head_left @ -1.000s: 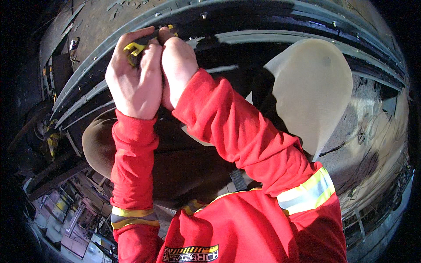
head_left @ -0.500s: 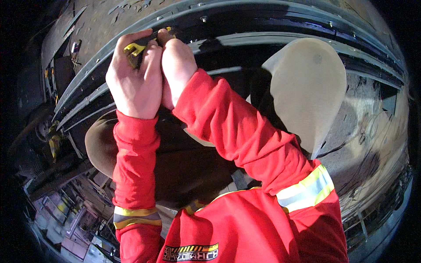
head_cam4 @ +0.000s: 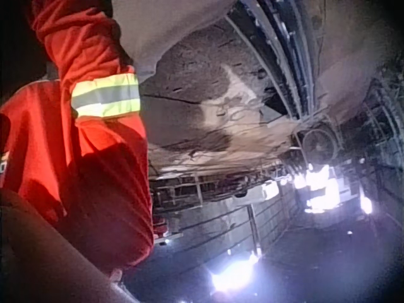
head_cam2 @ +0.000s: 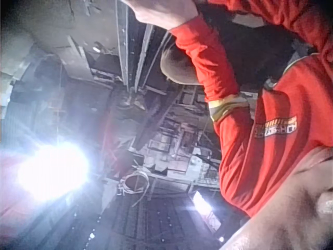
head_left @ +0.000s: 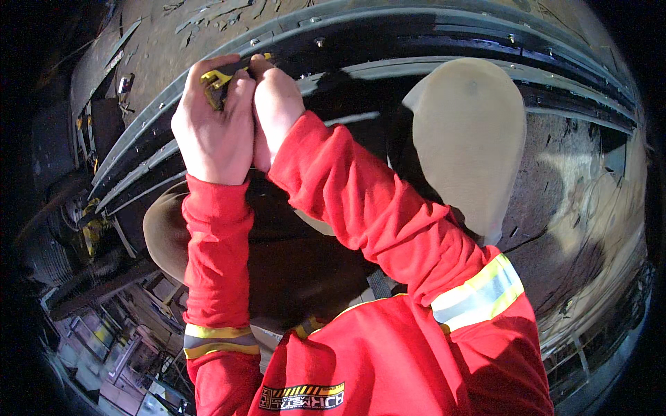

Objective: The person uses a yellow-handled scraper to remove black sealant from the seam of a large, curved metal structure. They work methodically along the joint, scraping away the material to expose the metal underneath.

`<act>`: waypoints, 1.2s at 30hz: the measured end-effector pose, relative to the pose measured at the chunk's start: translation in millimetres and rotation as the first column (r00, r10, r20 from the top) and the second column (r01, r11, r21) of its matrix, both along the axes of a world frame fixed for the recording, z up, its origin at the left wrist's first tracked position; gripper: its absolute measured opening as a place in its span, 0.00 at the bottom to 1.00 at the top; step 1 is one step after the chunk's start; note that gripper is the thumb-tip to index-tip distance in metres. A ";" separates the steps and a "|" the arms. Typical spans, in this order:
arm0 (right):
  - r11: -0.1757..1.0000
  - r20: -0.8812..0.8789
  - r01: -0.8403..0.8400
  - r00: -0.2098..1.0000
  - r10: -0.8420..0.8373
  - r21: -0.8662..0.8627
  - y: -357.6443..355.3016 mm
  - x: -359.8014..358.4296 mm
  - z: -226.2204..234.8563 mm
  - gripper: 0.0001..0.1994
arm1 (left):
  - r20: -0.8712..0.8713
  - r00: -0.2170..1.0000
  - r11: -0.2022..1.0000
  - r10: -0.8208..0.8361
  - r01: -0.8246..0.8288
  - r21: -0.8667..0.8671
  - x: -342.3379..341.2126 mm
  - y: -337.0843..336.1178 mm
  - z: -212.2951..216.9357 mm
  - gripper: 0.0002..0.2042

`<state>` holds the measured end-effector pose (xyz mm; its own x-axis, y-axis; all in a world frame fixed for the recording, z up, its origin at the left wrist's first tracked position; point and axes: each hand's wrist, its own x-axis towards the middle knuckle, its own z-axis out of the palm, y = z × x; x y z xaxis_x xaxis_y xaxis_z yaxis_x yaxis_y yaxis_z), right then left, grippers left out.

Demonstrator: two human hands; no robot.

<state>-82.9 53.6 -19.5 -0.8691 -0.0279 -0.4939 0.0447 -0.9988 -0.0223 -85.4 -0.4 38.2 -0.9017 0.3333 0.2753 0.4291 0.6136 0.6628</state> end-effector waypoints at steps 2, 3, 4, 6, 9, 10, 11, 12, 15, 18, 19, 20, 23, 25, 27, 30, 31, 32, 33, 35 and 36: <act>0.997 0.002 0.009 1.000 -0.008 -0.079 0.1 2.2 5.8 0.15 | -0.001 1.000 1.000 0.000 0.000 -0.003 0.7 -0.4 0.2 0.08; 0.993 0.004 0.014 1.000 -0.013 -0.118 0.5 2.8 8.8 0.15 | -0.006 1.000 1.000 0.004 -0.004 -0.018 0.4 0.4 1.3 0.08; 0.995 0.015 0.007 1.000 -0.005 -0.096 0.7 3.6 11.1 0.15 | -0.011 1.000 0.999 0.009 -0.010 -0.035 1.0 0.2 2.4 0.08; 0.999 0.038 -0.008 0.999 0.010 -0.051 1.8 4.6 14.3 0.16 | -0.034 0.999 0.999 0.002 -0.003 -0.033 1.2 -1.0 2.5 0.08; 1.000 0.039 0.011 0.999 -0.010 -0.018 -5.3 -4.0 1.6 0.16 | -0.038 0.999 0.999 -0.004 0.003 -0.034 2.0 2.6 3.6 0.08; 0.999 0.054 0.001 0.999 0.001 -0.040 -3.9 -2.1 6.0 0.16 | -0.034 0.999 0.999 0.005 -0.006 -0.038 2.6 1.2 4.6 0.08; 0.998 0.068 -0.009 0.998 0.013 -0.061 -2.5 0.9 11.5 0.16 | -0.027 1.000 0.999 0.009 -0.010 -0.036 2.4 -1.2 5.5 0.08; 0.996 0.082 -0.019 0.996 0.026 -0.083 -1.5 2.7 15.2 0.16 | -0.028 0.999 0.999 0.024 -0.025 -0.042 3.1 -2.0 5.4 0.08; 0.996 0.160 0.018 0.987 -0.003 -0.089 -2.5 -2.3 17.5 0.21 | -0.051 0.998 0.998 0.022 -0.025 -0.058 3.6 1.3 5.4 0.08; 0.998 0.183 0.033 0.982 -0.041 0.048 -0.5 -0.1 27.5 0.24 | -0.086 0.996 0.996 0.013 -0.021 -0.088 -3.1 -1.3 5.7 0.08; 0.992 0.165 0.040 0.984 -0.060 0.122 2.1 1.2 33.6 0.24 | -0.048 0.998 0.999 0.026 -0.028 -0.045 -4.7 -0.5 7.1 0.08; 0.996 0.169 0.065 0.983 -0.075 0.068 -2.1 -5.4 26.4 0.25 | -0.047 0.999 0.999 0.018 -0.020 -0.040 -5.2 1.6 8.0 0.08; 0.997 0.193 0.078 0.978 -0.075 -0.007 -14.8 -20.0 10.7 0.25 | -0.047 0.999 0.999 0.009 -0.011 -0.046 -5.9 0.9 8.1 0.08; 0.997 0.218 0.036 0.975 -0.049 0.066 -14.0 -16.3 9.3 0.26 | -0.063 0.998 0.997 -0.004 0.000 -0.073 -5.0 1.6 11.1 0.08; 0.975 0.187 0.043 0.979 -0.085 0.218 -21.0 -23.3 5.3 0.26 | -0.042 0.999 1.000 -0.001 0.001 -0.004 -6.8 2.9 11.7 0.08; 0.984 0.149 0.091 0.982 -0.114 0.153 -25.1 -25.5 6.7 0.26 | -0.071 0.997 0.999 0.006 -0.010 -0.050 -3.5 4.2 21.0 0.08; 0.990 0.136 0.111 0.983 -0.122 0.081 -24.5 -25.9 12.7 0.26 | -0.058 0.998 0.999 0.016 -0.017 -0.028 -4.3 3.8 20.9 0.08; 0.991 0.123 0.130 0.984 -0.130 0.009 -23.8 -26.1 18.6 0.26 | -0.045 0.999 1.000 0.025 -0.025 -0.007 -4.4 2.4 21.1 0.08; 0.992 0.108 0.104 0.989 -0.097 -0.065 -21.2 -21.4 21.3 0.26 | -0.089 0.996 0.998 0.024 -0.029 -0.057 -3.2 -0.2 21.9 0.08; 0.975 -0.001 0.147 0.989 -0.149 0.167 -23.4 -27.0 5.1 0.25 | -0.080 0.997 0.999 0.000 -0.004 -0.051 -4.7 2.7 21.5 0.08; 0.976 -0.020 0.139 0.990 -0.137 0.169 -26.3 -29.2 -2.5 0.24 | -0.076 0.997 0.999 -0.011 0.007 -0.050 -5.3 4.3 22.0 0.08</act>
